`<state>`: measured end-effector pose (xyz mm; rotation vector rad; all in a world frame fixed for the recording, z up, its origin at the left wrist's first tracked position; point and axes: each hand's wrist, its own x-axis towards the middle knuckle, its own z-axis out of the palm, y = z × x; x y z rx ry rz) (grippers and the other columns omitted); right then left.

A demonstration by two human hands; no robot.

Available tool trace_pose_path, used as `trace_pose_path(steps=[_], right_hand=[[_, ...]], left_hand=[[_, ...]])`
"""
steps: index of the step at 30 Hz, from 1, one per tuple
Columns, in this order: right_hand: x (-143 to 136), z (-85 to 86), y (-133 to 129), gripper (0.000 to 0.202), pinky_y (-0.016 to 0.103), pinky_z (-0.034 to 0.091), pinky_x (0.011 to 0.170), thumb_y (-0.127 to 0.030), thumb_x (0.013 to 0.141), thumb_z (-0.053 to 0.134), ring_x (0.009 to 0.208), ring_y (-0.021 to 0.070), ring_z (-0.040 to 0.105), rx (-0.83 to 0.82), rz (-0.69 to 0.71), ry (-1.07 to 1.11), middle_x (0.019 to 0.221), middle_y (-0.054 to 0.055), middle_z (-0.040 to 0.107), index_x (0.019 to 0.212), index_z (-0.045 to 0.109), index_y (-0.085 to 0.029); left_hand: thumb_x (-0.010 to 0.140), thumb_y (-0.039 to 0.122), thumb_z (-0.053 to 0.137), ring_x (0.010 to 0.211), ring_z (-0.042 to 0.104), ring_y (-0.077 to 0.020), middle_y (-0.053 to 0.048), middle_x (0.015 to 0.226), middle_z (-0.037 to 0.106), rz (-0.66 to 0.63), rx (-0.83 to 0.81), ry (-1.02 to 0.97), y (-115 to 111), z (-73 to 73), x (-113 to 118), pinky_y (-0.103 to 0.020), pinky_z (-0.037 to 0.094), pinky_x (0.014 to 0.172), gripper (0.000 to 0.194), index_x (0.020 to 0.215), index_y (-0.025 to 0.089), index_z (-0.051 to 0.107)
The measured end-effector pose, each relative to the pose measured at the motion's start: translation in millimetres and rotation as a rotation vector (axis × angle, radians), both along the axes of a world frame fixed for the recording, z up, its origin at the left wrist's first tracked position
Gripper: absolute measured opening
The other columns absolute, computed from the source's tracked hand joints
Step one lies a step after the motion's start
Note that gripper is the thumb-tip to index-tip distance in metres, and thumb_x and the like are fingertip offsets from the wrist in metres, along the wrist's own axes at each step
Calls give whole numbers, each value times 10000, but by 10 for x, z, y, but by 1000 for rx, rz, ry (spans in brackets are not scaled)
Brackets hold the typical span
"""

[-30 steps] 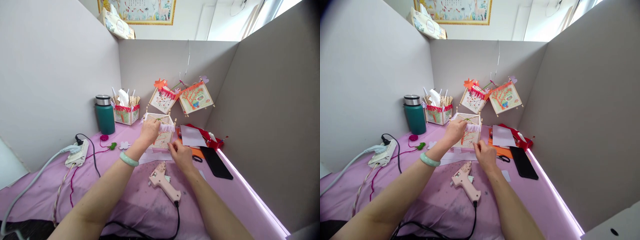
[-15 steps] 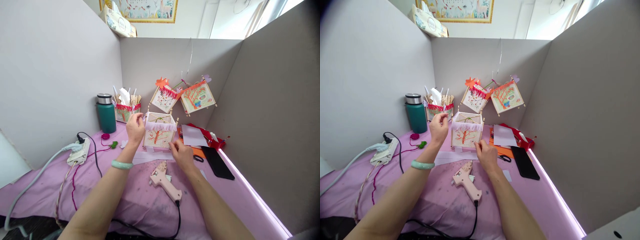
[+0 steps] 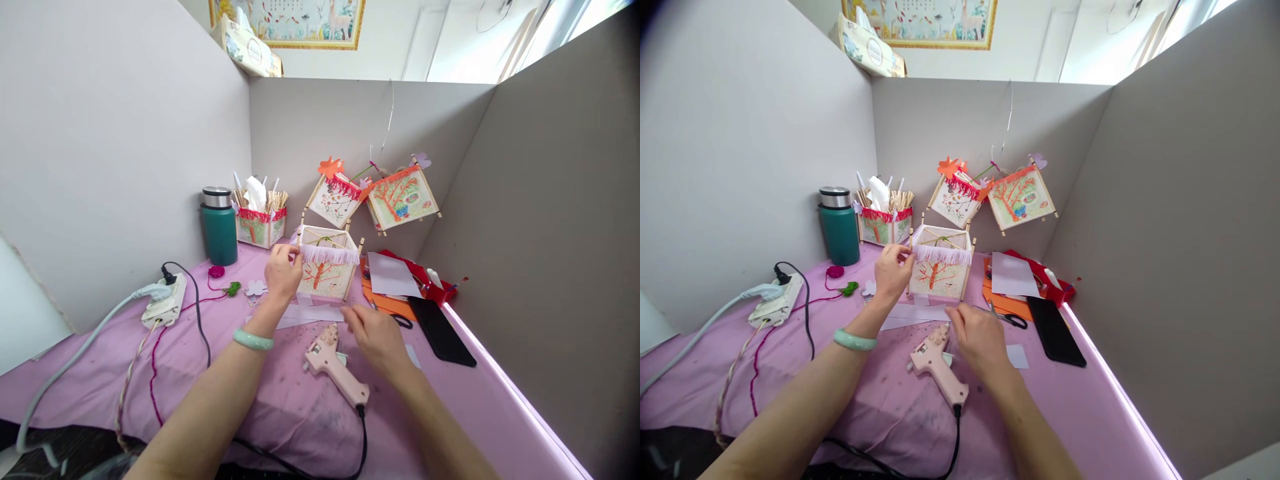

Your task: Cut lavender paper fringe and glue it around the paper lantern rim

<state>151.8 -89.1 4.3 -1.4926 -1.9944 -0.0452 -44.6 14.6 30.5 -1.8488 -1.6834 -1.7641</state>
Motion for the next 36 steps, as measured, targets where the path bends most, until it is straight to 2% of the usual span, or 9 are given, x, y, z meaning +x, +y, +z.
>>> trace_pose_path(steps=[3,6,10,14,17,19,24,31,36], right_hand=[[-38,-9,-391,320,277,317,554,-513,861,534,618,187,609,-172,58,-75,704,27,674,767,606,-217],[-100,-93,-627,373,299,387,604,-432,692,723,775,260,657,-280,84,-132,879,66,704,972,617,-210],[-147,-215,-680,394,363,444,725,-276,753,625,954,315,642,-305,48,-81,1036,122,687,1133,581,-181],[-43,-190,-661,384,337,464,678,-337,843,530,812,236,634,-382,176,271,928,71,667,1210,534,-225],[13,-48,-662,398,307,464,639,-398,851,544,722,186,580,-385,274,740,851,36,607,1219,517,-248],[-32,82,-646,342,306,464,646,-376,815,598,693,165,546,-401,365,1030,834,31,577,1121,569,-226],[-346,408,-420,290,222,344,455,-350,779,666,545,103,380,-471,456,1394,615,-43,412,1016,602,-195],[-591,618,237,381,189,316,373,-509,765,672,441,74,377,-647,585,1388,549,-71,438,942,564,-190],[-653,644,435,407,180,291,338,-567,766,641,401,73,404,-640,583,1371,522,-67,475,891,561,-187]], left_hand=[[823,213,539,734,598,-134,-37,911,608,8,9,20,-18,-8,22,-275,457,725,79,817,184,613],[830,210,537,737,598,-134,-34,910,611,27,23,22,-30,-18,46,-271,449,722,91,821,189,625],[838,221,538,721,596,-132,-35,915,619,41,45,17,-33,-36,50,-269,444,716,99,827,190,631],[848,251,539,692,591,-125,-34,903,626,36,30,1,-24,-50,21,-265,441,703,113,841,189,634],[848,268,553,675,586,-122,-31,896,632,49,33,-25,-9,-62,10,-263,438,696,119,862,186,639],[854,267,552,676,586,-120,-31,910,636,53,42,-30,-4,-73,17,-261,437,693,124,887,189,642],[891,264,511,742,602,-129,-35,955,636,55,46,32,-27,-98,51,-250,431,691,157,924,215,656],[917,298,482,783,600,-135,-41,1010,637,114,42,122,-54,-119,74,-249,397,635,212,993,239,670],[928,301,455,842,602,-148,-52,1038,638,145,19,162,-61,-119,83,-251,392,621,241,1003,245,677]])
